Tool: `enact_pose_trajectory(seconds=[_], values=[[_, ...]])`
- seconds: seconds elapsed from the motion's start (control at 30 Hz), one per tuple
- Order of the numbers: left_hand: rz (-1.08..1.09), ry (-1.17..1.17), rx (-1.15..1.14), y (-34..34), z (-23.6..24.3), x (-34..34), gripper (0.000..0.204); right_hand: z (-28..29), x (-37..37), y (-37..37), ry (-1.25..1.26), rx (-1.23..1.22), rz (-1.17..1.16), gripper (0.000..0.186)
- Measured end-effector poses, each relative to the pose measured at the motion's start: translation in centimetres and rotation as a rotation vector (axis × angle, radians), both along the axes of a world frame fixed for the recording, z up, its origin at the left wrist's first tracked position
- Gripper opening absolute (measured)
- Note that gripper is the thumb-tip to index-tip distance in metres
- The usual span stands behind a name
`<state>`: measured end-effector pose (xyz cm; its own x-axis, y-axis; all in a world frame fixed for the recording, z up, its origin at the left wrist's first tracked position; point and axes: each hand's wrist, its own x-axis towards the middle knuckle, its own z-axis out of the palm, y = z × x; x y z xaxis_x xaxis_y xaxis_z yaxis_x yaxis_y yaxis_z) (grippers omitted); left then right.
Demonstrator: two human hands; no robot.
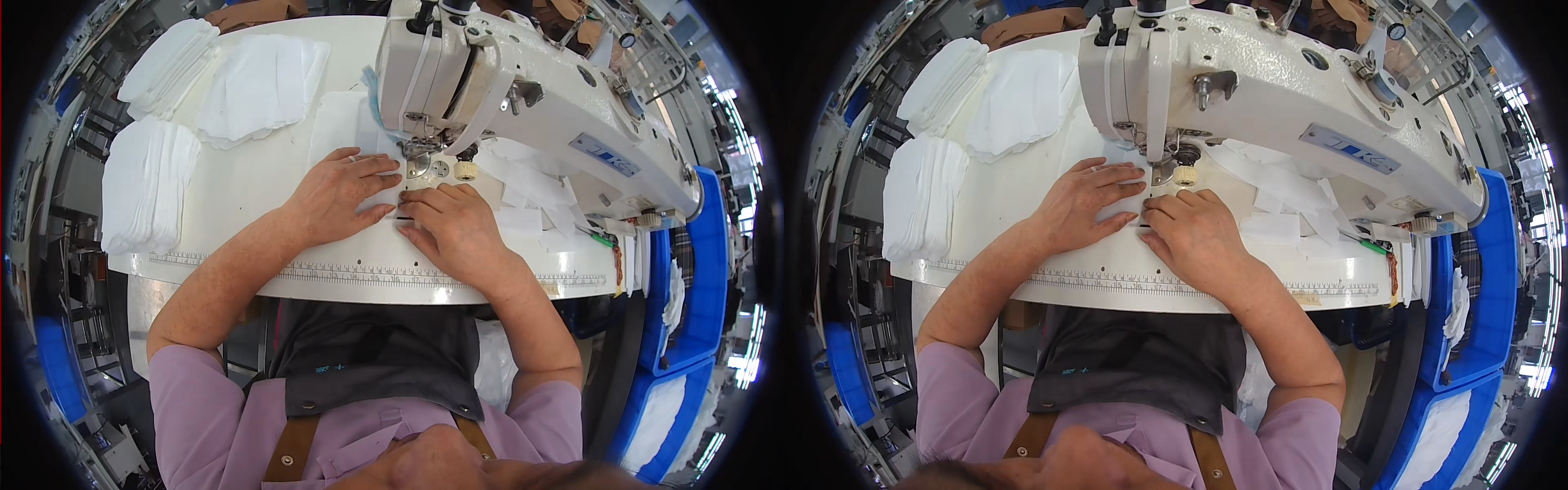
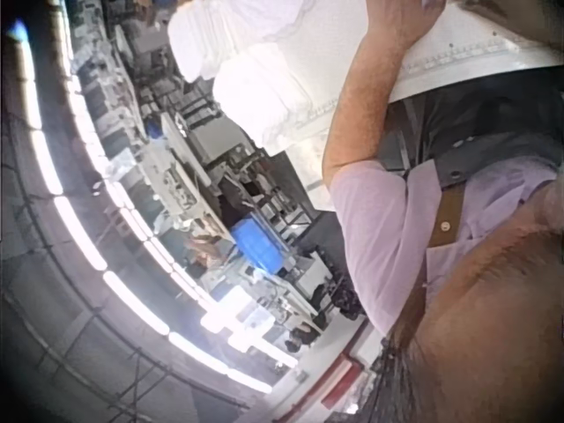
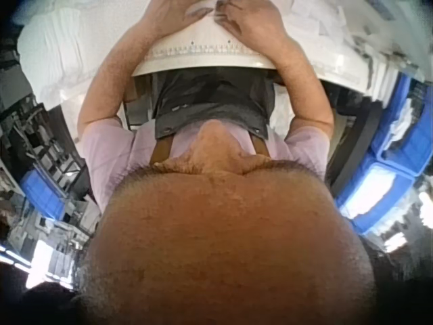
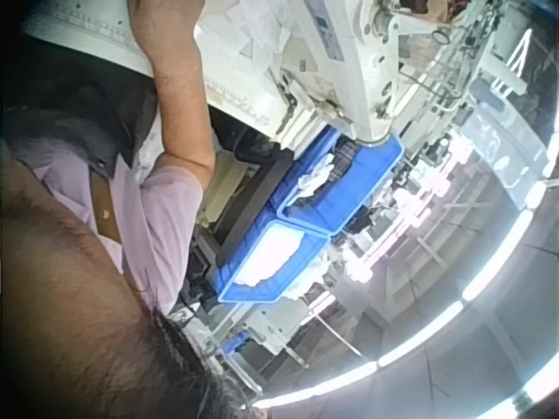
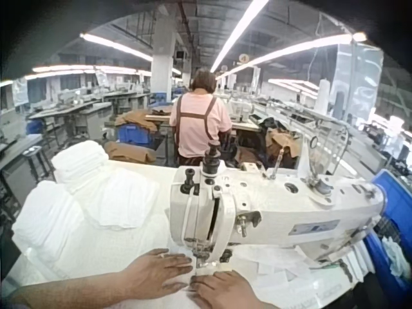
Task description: Operating an industrial sewing machine to assemble white fabric masks.
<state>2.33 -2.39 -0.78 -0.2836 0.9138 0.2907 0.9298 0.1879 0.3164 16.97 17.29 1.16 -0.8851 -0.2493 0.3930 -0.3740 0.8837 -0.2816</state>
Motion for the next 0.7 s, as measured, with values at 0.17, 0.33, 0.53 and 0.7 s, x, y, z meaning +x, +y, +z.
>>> enact_pose_trajectory(seconds=[0.17,0.33,0.53,0.7], values=[[0.035,-0.044,0.023,1.2,-0.1,-2.3,0.039,-0.8,-1.3,0.5,0.010,0.015,-0.047,0.030],[0.089,-0.038,-0.106,2.4,0.9,-4.7,0.038,-1.1,-1.3,0.3,-0.016,0.066,-0.153,0.036],[0.614,0.341,-0.011,3.7,0.7,-9.9,0.046,-1.5,-1.6,0.7,0.056,0.003,-0.111,0.033],[0.753,0.425,-0.159,4.9,0.4,-10.5,0.050,-2.0,-2.2,1.1,0.087,-0.035,-0.075,0.028]])
